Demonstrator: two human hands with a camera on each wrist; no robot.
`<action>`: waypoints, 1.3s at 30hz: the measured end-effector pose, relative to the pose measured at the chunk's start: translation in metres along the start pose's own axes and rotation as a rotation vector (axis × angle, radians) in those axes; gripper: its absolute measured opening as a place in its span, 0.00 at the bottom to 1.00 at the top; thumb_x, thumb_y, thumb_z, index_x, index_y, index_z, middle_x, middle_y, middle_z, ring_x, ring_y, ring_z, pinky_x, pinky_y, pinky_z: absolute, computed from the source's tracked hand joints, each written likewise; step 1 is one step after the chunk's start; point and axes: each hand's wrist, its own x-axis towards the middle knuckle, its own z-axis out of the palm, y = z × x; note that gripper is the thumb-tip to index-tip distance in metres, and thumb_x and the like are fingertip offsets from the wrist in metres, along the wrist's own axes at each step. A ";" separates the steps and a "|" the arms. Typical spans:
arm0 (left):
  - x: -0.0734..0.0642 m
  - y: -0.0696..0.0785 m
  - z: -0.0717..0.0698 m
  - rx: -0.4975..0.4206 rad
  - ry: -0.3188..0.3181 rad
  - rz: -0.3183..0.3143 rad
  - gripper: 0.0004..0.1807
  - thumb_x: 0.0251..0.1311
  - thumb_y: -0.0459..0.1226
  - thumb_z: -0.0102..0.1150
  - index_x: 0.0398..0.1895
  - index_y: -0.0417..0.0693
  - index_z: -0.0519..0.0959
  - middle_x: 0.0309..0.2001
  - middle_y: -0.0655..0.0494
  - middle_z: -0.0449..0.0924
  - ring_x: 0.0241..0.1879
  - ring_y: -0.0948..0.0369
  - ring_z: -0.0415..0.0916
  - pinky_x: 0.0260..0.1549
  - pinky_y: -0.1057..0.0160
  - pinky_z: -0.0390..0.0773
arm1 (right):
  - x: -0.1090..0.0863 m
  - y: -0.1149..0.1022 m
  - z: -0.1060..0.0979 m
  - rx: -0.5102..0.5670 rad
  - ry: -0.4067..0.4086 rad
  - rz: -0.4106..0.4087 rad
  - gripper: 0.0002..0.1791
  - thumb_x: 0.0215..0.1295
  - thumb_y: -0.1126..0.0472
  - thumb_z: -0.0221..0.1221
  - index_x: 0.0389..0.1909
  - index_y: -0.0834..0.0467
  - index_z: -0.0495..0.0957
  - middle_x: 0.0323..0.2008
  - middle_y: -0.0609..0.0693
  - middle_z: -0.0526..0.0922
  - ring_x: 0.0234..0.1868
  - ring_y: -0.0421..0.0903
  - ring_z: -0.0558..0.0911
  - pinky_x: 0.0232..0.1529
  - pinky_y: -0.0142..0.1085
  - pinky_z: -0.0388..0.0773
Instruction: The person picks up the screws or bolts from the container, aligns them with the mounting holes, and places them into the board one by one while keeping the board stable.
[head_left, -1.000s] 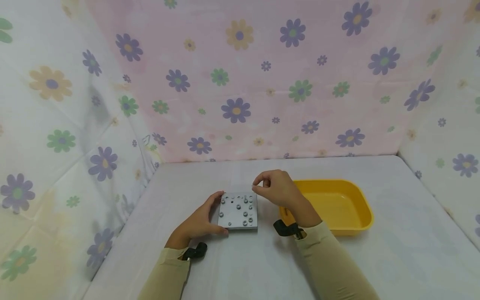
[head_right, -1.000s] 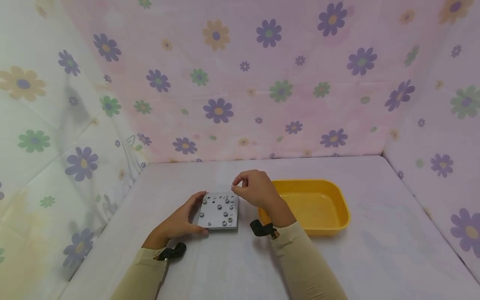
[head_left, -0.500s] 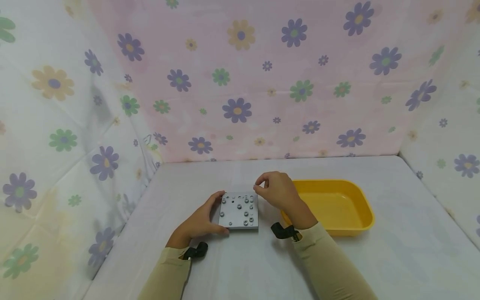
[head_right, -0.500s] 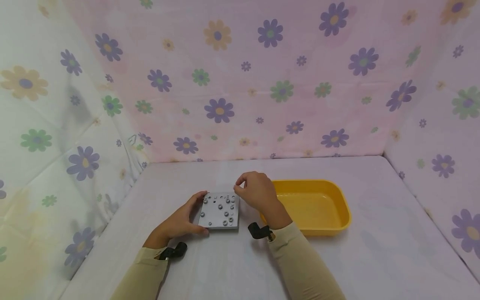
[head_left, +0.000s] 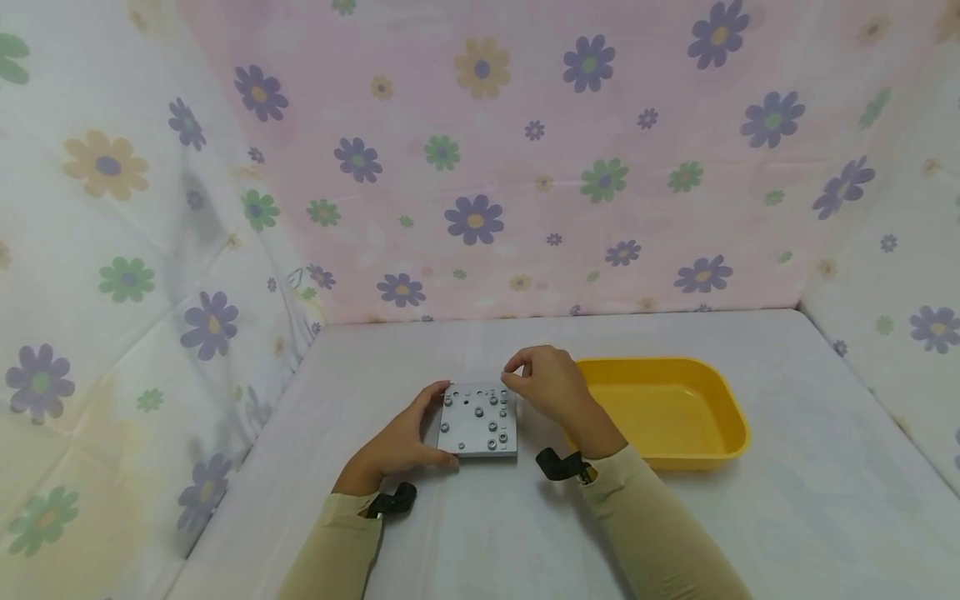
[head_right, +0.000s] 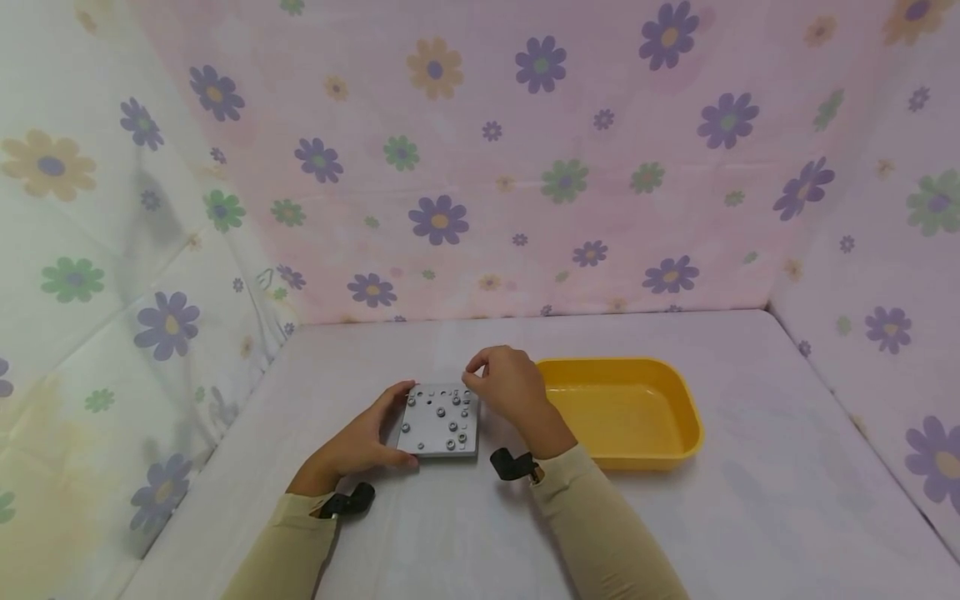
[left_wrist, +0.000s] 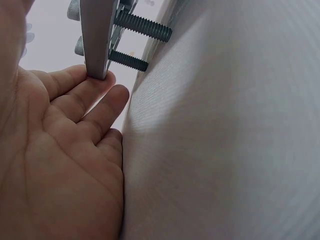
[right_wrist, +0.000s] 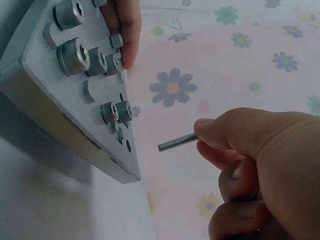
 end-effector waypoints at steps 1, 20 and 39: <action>0.000 0.000 0.000 -0.003 -0.002 0.002 0.72 0.32 0.51 0.88 0.83 0.65 0.51 0.80 0.65 0.56 0.82 0.57 0.49 0.80 0.42 0.47 | 0.000 0.000 0.001 0.000 -0.008 0.006 0.06 0.67 0.48 0.68 0.41 0.44 0.89 0.22 0.47 0.78 0.20 0.46 0.76 0.19 0.33 0.68; 0.000 0.001 -0.001 0.004 0.000 0.007 0.71 0.32 0.52 0.88 0.82 0.68 0.51 0.80 0.66 0.56 0.82 0.58 0.50 0.80 0.42 0.49 | 0.004 0.003 0.014 -0.063 -0.018 -0.029 0.07 0.67 0.49 0.67 0.39 0.45 0.88 0.24 0.45 0.80 0.24 0.44 0.77 0.24 0.35 0.73; -0.001 0.002 0.000 -0.005 0.004 -0.004 0.72 0.31 0.51 0.88 0.83 0.65 0.51 0.80 0.64 0.56 0.82 0.56 0.49 0.80 0.41 0.47 | 0.004 0.004 0.016 -0.088 -0.014 -0.033 0.07 0.67 0.49 0.67 0.40 0.46 0.88 0.23 0.45 0.79 0.24 0.44 0.77 0.24 0.33 0.72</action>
